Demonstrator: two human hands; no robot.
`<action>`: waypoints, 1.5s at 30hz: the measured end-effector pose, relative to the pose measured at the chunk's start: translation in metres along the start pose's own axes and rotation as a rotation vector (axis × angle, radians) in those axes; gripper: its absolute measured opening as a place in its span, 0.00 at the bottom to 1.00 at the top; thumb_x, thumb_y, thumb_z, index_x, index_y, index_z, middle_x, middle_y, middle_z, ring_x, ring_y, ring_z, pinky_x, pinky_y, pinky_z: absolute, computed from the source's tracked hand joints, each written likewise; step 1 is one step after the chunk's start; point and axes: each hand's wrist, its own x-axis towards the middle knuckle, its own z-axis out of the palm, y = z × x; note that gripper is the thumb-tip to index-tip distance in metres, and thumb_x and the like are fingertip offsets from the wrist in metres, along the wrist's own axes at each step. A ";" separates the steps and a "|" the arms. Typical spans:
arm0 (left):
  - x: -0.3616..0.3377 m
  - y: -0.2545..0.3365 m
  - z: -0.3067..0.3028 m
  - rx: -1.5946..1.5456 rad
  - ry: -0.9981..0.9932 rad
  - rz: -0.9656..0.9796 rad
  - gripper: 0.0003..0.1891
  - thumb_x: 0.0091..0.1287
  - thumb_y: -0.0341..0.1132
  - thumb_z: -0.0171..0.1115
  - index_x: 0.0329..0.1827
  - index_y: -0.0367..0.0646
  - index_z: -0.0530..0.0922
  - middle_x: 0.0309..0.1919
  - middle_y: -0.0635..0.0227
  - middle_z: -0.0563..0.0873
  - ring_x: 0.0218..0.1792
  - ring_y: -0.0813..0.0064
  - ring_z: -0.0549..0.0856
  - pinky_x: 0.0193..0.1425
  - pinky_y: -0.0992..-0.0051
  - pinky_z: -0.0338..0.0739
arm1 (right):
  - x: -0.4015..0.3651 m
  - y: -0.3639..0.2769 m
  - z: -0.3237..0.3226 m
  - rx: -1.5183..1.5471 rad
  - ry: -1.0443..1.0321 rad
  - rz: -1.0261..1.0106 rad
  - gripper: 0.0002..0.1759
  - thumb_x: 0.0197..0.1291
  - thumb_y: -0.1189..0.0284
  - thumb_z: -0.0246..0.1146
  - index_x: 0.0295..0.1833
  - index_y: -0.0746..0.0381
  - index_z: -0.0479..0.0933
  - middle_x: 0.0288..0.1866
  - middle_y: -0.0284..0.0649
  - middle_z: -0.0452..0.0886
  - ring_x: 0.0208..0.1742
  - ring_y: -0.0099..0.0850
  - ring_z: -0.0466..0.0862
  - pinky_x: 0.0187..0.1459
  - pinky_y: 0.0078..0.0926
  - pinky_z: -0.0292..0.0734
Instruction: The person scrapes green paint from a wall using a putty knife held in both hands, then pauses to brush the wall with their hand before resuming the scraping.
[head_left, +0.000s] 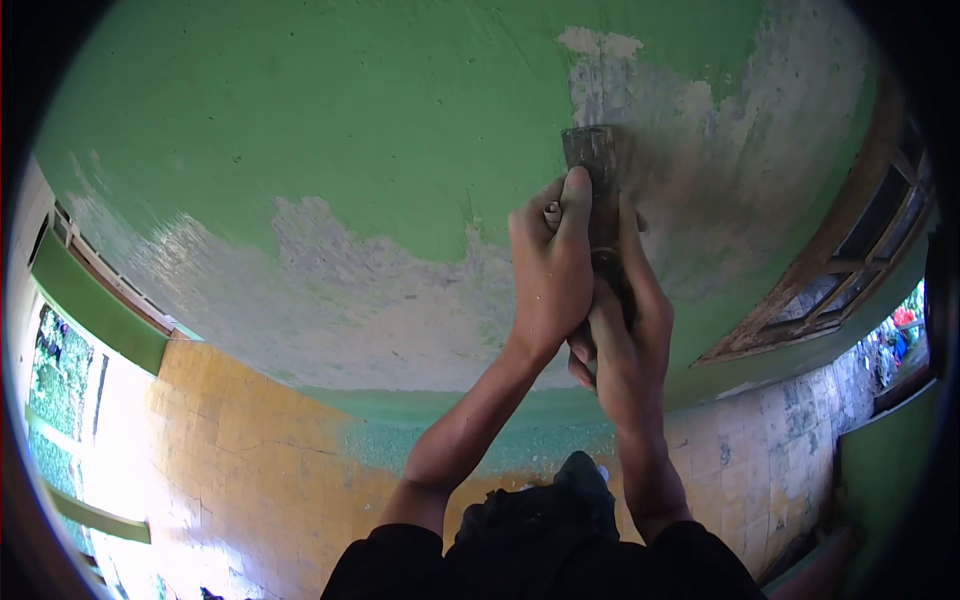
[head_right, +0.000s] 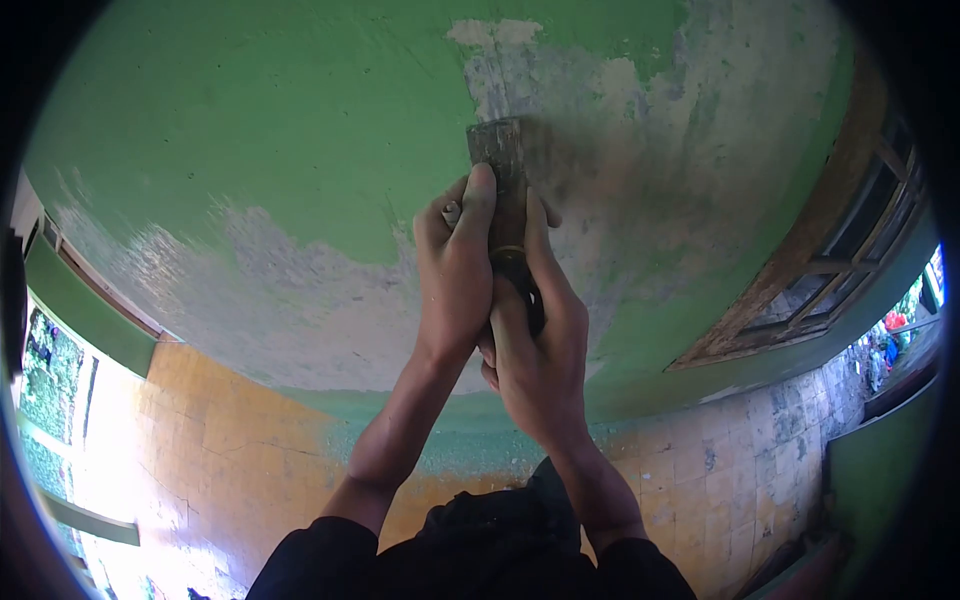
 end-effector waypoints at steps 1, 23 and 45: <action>-0.003 0.001 0.000 -0.010 -0.004 -0.005 0.23 0.84 0.42 0.49 0.37 0.31 0.82 0.28 0.65 0.87 0.31 0.82 0.81 0.38 0.75 0.78 | 0.002 -0.005 0.002 0.022 -0.012 -0.008 0.36 0.73 0.82 0.47 0.85 0.63 0.53 0.33 0.32 0.76 0.21 0.13 0.69 0.18 0.17 0.63; -0.006 -0.016 0.006 -0.009 0.024 0.002 0.24 0.83 0.42 0.49 0.36 0.30 0.83 0.27 0.63 0.88 0.29 0.80 0.81 0.35 0.73 0.77 | -0.010 0.013 -0.005 -0.030 0.040 0.050 0.36 0.72 0.81 0.47 0.85 0.61 0.53 0.31 0.30 0.74 0.19 0.12 0.67 0.16 0.16 0.60; -0.004 -0.014 0.009 0.004 0.024 0.006 0.25 0.83 0.42 0.49 0.35 0.29 0.84 0.27 0.62 0.88 0.28 0.80 0.82 0.37 0.73 0.79 | -0.007 0.011 -0.009 -0.014 0.035 0.049 0.37 0.72 0.81 0.48 0.86 0.58 0.54 0.28 0.29 0.72 0.19 0.13 0.67 0.15 0.18 0.60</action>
